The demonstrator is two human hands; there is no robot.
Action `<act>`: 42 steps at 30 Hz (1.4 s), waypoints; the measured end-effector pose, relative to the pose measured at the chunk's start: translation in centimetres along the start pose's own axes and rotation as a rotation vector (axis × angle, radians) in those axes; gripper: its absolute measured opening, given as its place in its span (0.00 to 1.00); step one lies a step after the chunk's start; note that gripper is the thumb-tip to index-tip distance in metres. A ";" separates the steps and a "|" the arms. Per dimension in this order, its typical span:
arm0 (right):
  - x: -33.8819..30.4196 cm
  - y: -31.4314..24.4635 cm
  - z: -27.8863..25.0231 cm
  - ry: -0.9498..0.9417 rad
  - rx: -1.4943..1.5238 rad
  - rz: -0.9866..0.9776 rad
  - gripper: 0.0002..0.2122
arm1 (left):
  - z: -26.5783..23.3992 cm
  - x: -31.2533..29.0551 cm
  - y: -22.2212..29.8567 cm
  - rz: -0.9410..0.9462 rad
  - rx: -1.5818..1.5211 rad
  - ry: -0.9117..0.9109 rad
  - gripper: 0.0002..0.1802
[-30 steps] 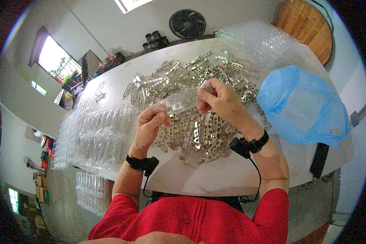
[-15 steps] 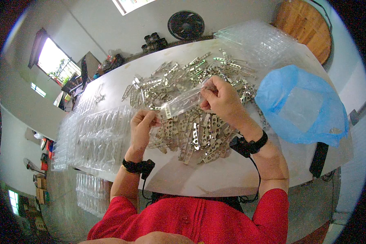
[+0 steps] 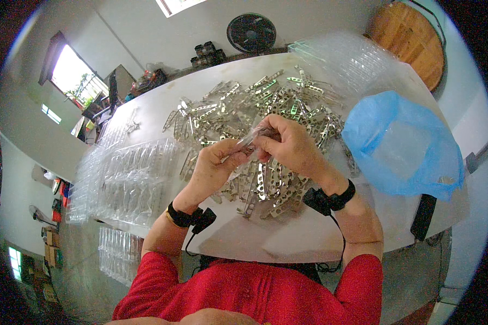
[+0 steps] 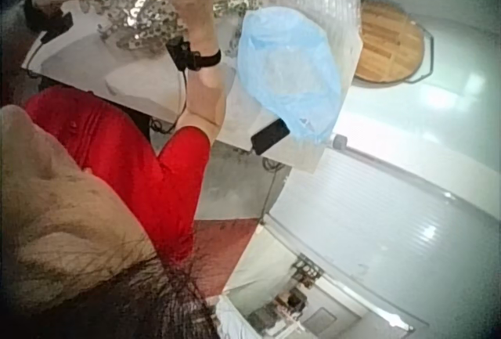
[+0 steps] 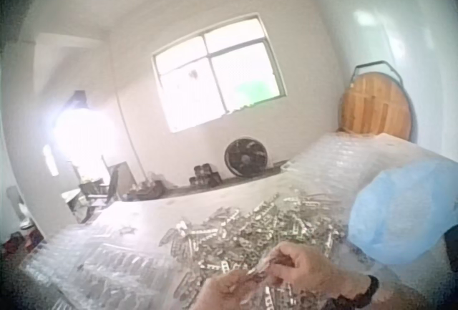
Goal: Inspecting metal hinges and placing them into individual plastic bags on an assembly line workbench.
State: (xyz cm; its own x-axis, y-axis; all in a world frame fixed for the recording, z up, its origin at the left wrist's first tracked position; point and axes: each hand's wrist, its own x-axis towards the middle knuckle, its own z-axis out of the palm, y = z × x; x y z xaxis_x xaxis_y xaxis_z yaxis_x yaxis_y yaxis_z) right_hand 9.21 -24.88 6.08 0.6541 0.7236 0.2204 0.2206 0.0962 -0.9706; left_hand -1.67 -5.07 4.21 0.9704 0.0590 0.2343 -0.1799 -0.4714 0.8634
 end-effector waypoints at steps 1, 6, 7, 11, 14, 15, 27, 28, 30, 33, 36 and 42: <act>0.1 0.0 -0.1 0.000 0.001 0.001 0.04 | 0.0 0.1 0.1 -0.001 0.000 0.000 0.10; 0.6 0.3 0.0 -0.097 0.060 0.043 0.05 | -0.5 -0.2 0.2 -0.027 -0.003 -0.047 0.10; 0.6 0.2 0.1 -0.122 0.063 0.039 0.05 | -0.6 -0.2 0.3 -0.036 0.002 -0.023 0.10; 0.1 -0.4 0.9 -0.021 -0.178 -0.007 0.03 | -0.5 -0.2 1.7 0.004 0.157 -0.013 0.10; -0.4 -0.6 1.4 -0.014 -0.161 -0.033 0.02 | -0.7 -0.2 1.5 0.036 0.174 0.051 0.09; -0.5 -0.8 1.6 -0.002 -0.161 -0.008 0.02 | -1.2 -0.4 1.8 0.071 0.238 0.012 0.10; -1.6 -0.9 3.7 -0.049 -0.124 -0.022 0.03 | -2.6 -3.5 2.6 0.154 0.355 -0.099 0.11; -1.8 -0.9 3.8 -0.057 -0.125 -0.023 0.03 | -2.4 -3.7 2.4 0.189 0.361 -0.095 0.10; -2.2 -1.0 4.1 -0.101 -0.089 -0.014 0.03 | -2.2 -4.3 2.0 0.225 0.357 -0.075 0.10; -2.8 -1.6 4.9 -0.131 -0.066 0.012 0.04 | -2.2 -5.8 2.0 0.262 0.236 -0.056 0.08; -2.8 -2.0 4.9 -0.179 -0.045 0.064 0.05 | -2.8 -6.8 3.1 0.171 0.155 -0.115 0.09; -2.9 -1.1 4.6 -0.206 0.071 0.085 0.09 | -2.7 -7.1 3.9 0.101 0.081 -0.121 0.10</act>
State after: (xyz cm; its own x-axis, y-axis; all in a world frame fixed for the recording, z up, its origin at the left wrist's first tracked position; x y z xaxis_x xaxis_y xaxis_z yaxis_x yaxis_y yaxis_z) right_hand 3.76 -23.88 6.02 0.5053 0.8545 0.1206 0.1147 0.0720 -0.9908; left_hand -9.69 -4.91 7.09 0.9613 -0.0965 0.2580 -0.2684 -0.5391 0.7983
